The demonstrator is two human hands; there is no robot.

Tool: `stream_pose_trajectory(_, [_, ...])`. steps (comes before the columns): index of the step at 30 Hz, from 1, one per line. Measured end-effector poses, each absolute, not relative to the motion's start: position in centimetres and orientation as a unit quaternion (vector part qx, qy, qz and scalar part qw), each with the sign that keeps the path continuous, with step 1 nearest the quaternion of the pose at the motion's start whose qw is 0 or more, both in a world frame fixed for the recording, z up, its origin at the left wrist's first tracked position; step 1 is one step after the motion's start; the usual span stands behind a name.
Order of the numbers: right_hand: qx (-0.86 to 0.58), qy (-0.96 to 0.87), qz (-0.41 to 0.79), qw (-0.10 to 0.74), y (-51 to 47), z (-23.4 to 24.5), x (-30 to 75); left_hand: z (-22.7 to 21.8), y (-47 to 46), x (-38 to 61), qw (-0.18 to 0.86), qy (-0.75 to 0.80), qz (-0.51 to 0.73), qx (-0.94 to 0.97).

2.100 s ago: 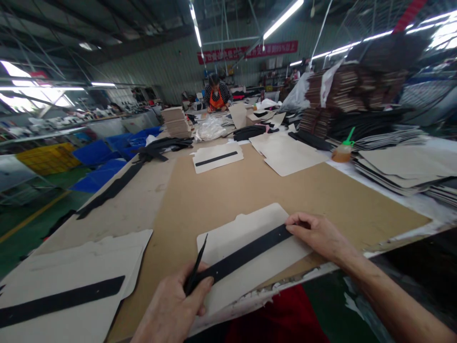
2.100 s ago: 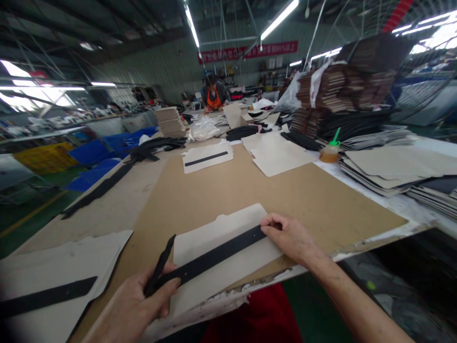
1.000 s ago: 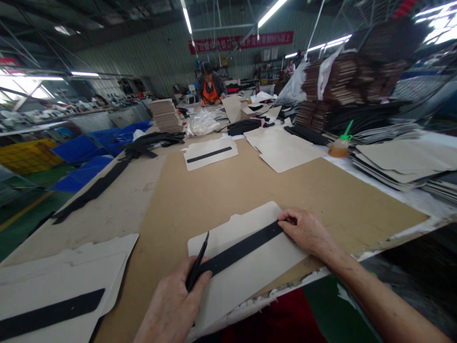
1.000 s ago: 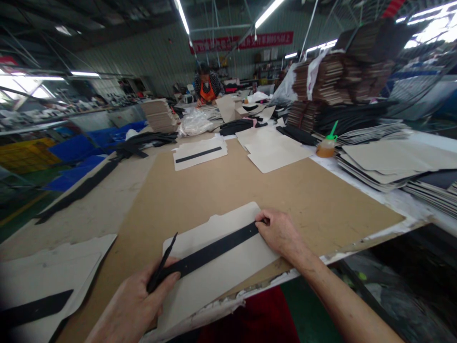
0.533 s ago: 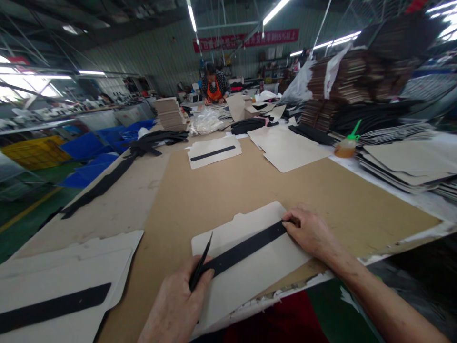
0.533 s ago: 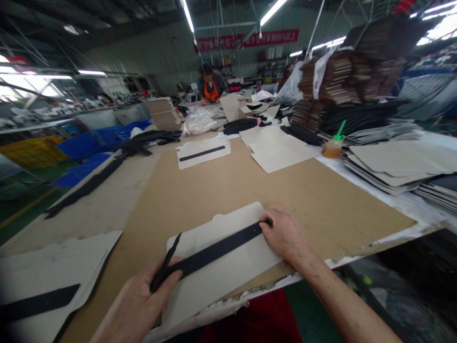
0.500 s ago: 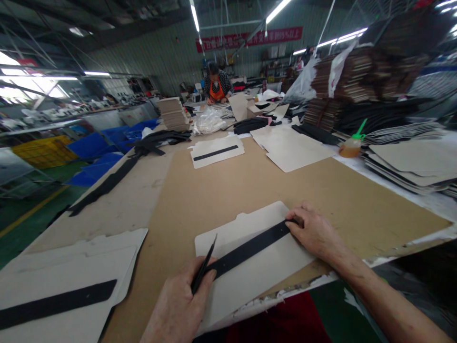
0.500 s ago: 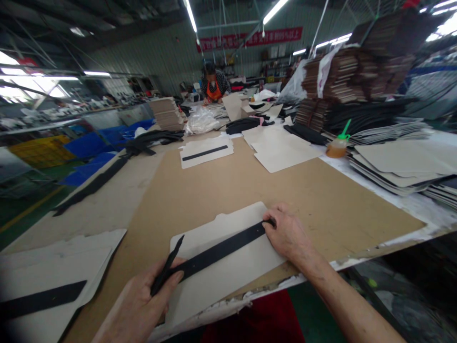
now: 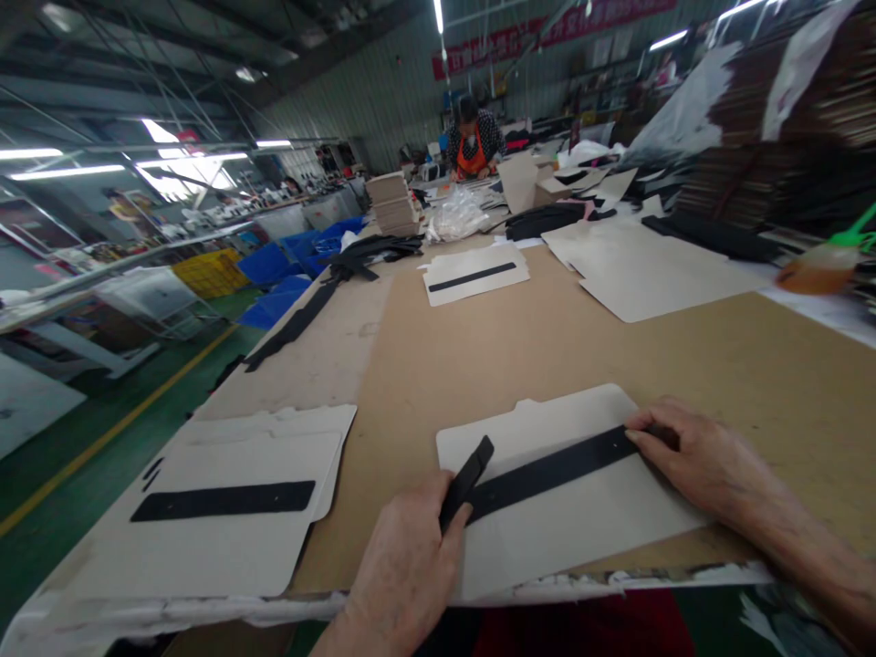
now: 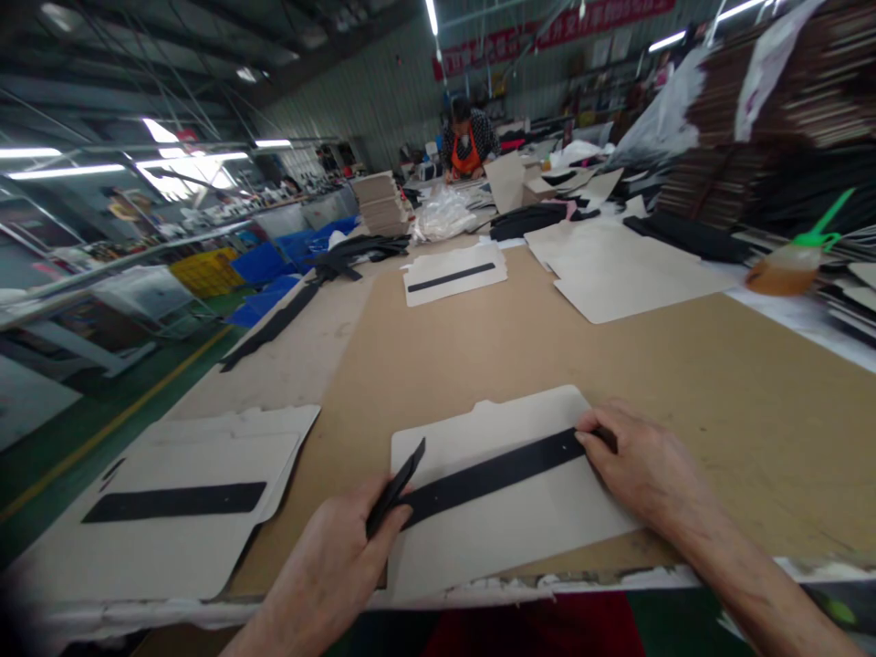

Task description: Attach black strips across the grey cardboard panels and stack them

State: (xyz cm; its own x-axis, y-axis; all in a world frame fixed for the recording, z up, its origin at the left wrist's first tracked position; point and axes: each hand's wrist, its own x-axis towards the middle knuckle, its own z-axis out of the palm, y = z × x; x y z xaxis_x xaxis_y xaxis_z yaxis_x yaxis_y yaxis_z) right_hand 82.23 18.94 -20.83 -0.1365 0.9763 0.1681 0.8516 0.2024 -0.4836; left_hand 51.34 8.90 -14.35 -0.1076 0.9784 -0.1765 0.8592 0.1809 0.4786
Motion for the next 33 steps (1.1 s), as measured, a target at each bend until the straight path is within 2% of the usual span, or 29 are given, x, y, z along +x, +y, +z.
stream_pose_trajectory(33, [-0.620, -0.743, 0.144, 0.204, 19.1, -20.3, 82.1, -16.1, 10.7, 51.0, 0.197, 0.761, 0.149, 0.600])
